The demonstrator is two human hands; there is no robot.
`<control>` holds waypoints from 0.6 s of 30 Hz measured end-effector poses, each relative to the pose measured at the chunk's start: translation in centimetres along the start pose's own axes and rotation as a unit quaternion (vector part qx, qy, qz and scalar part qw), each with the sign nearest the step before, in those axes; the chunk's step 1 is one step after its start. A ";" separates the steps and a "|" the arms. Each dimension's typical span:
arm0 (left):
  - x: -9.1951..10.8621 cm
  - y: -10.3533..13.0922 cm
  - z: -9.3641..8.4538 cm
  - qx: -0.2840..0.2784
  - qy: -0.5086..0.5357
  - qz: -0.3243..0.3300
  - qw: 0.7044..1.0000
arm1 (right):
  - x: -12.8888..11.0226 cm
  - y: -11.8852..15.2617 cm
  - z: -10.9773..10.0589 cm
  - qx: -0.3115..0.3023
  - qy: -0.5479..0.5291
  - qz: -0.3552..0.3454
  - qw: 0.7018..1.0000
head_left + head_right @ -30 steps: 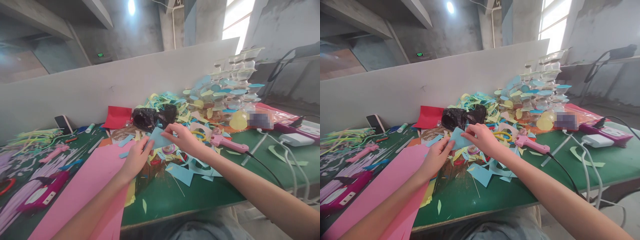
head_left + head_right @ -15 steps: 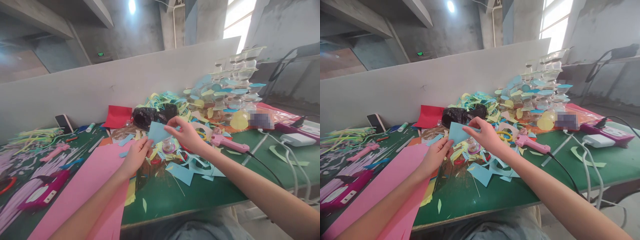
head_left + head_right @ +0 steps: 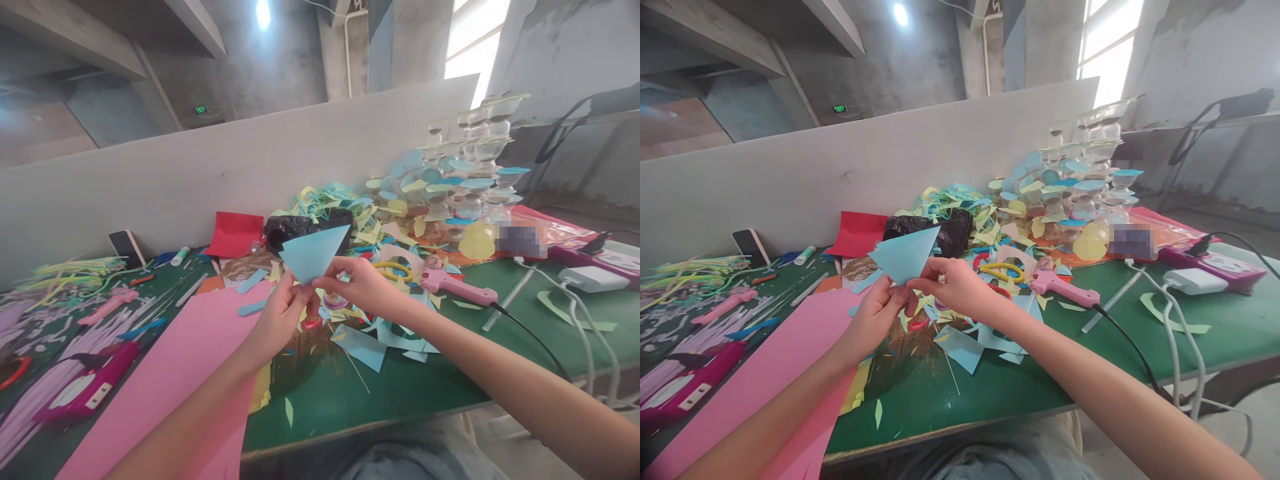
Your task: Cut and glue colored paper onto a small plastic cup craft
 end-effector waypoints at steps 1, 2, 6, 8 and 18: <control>0.0 -0.1 -0.1 0.001 -0.001 0.003 1.000 | -0.3 0.0 -0.4 0.011 0.006 -0.007 1.000; 0.0 -0.1 -0.3 0.001 0.001 0.006 1.000 | -0.5 0.0 -0.9 0.026 0.009 -0.016 0.999; -0.2 -0.4 -0.6 -0.004 0.011 0.001 1.000 | -0.8 0.0 -3.8 0.130 -0.019 -0.042 0.990; -0.4 -0.4 -0.6 -0.007 0.007 -0.009 1.000 | -0.2 0.0 -4.9 0.175 -0.044 -0.034 0.983; -0.9 -0.4 -1.0 0.023 -0.004 -0.004 1.000 | 0.7 -0.3 -4.1 0.179 -0.091 -0.029 0.979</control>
Point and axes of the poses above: each hand's wrist, its own y-axis away from the middle knuckle, its own z-axis out of the palm, x = y × z, the point moved 8 cm from there along -y, towards the middle knuckle, and after that the axes turned 12 degrees about y, right-handed, at the moved point
